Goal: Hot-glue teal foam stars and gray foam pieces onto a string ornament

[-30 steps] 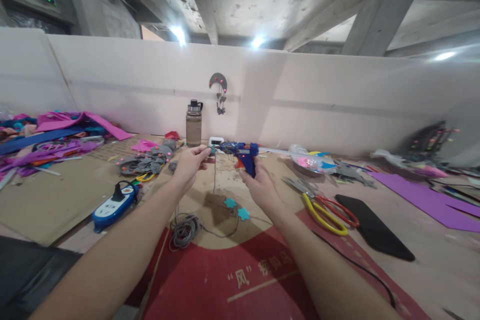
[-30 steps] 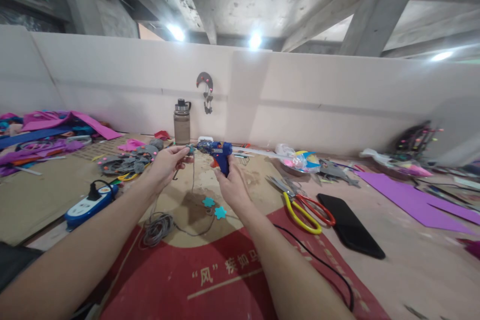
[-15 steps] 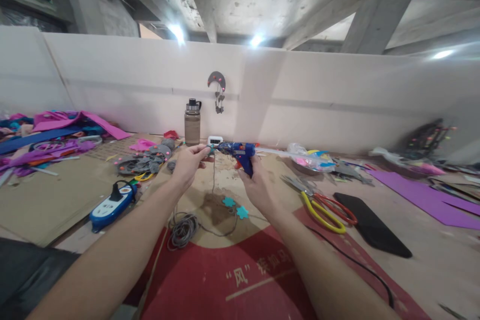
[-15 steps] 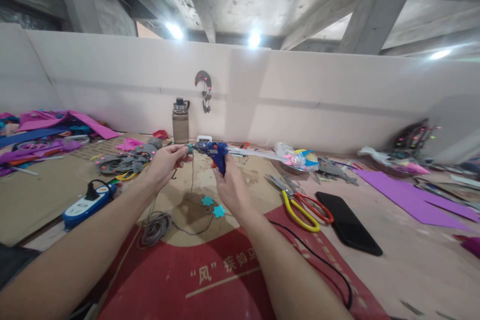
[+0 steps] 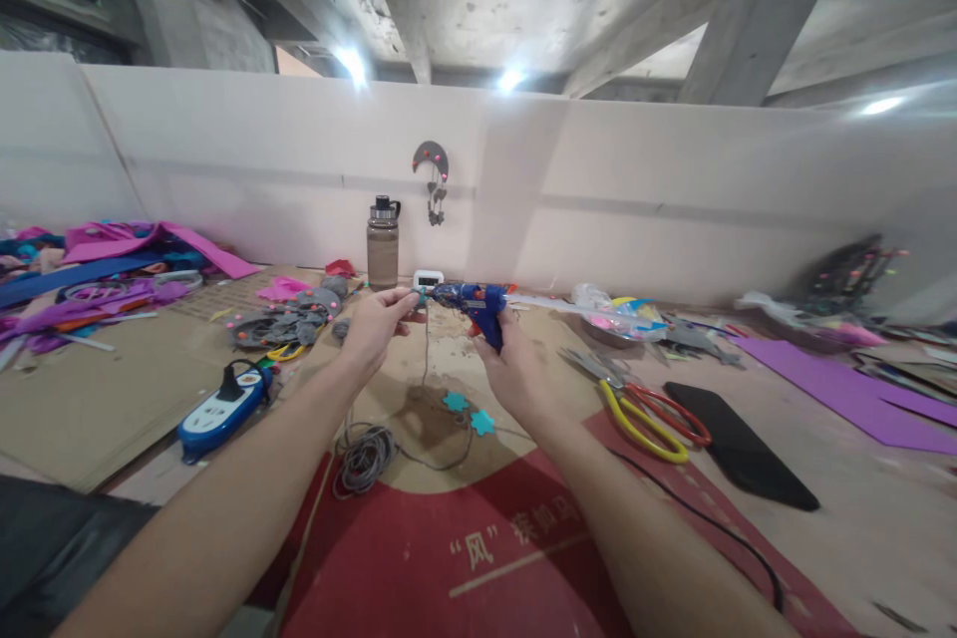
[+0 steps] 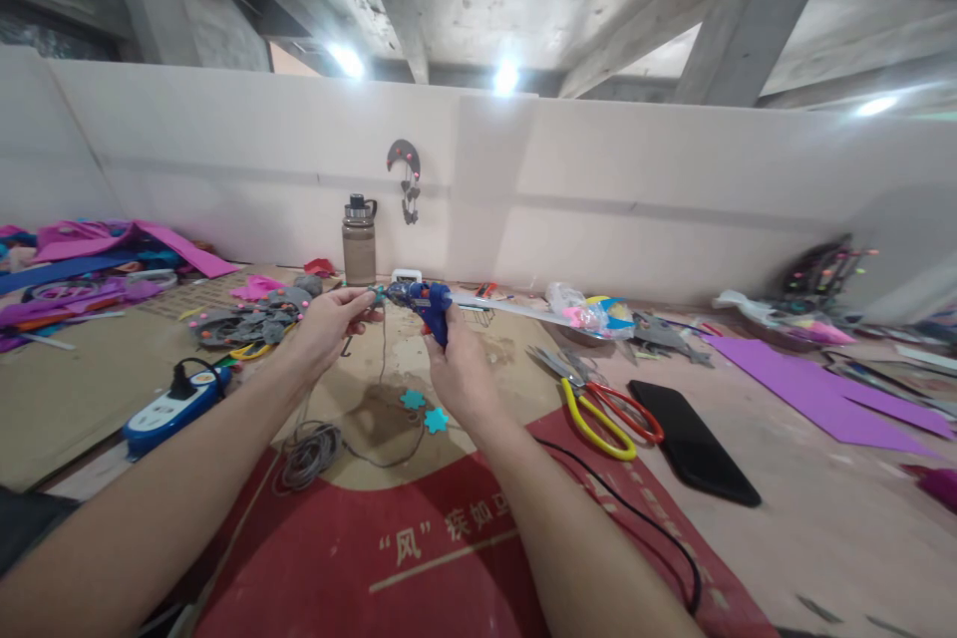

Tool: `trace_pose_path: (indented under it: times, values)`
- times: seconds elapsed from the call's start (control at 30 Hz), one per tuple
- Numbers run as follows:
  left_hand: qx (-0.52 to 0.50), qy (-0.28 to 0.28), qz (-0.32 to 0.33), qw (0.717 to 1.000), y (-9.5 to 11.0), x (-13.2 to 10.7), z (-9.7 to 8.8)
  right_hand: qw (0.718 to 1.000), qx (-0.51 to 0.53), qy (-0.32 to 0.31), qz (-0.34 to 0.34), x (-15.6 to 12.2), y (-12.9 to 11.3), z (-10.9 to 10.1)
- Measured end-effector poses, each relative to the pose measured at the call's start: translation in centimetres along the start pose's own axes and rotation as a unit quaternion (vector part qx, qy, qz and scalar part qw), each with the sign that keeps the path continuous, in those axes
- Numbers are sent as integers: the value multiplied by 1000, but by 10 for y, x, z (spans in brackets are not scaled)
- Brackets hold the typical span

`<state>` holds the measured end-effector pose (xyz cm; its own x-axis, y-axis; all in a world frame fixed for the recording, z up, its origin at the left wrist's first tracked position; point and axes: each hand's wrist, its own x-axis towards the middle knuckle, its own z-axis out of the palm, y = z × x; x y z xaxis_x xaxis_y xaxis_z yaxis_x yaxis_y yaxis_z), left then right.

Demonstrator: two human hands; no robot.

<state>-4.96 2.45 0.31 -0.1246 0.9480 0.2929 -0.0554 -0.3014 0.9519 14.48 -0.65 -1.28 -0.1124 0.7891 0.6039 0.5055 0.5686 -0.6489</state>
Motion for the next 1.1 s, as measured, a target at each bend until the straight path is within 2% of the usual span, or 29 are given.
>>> trace_pose_path:
  times: [0.87, 1.1]
  values:
    - [11, -22, 2, 1000, 0, -2, 1, 1000, 1, 15, 1, 0, -1, 0]
    - [-5, 1, -4, 1000, 2, -1, 0, 1000, 20, 7, -4, 0, 0, 2]
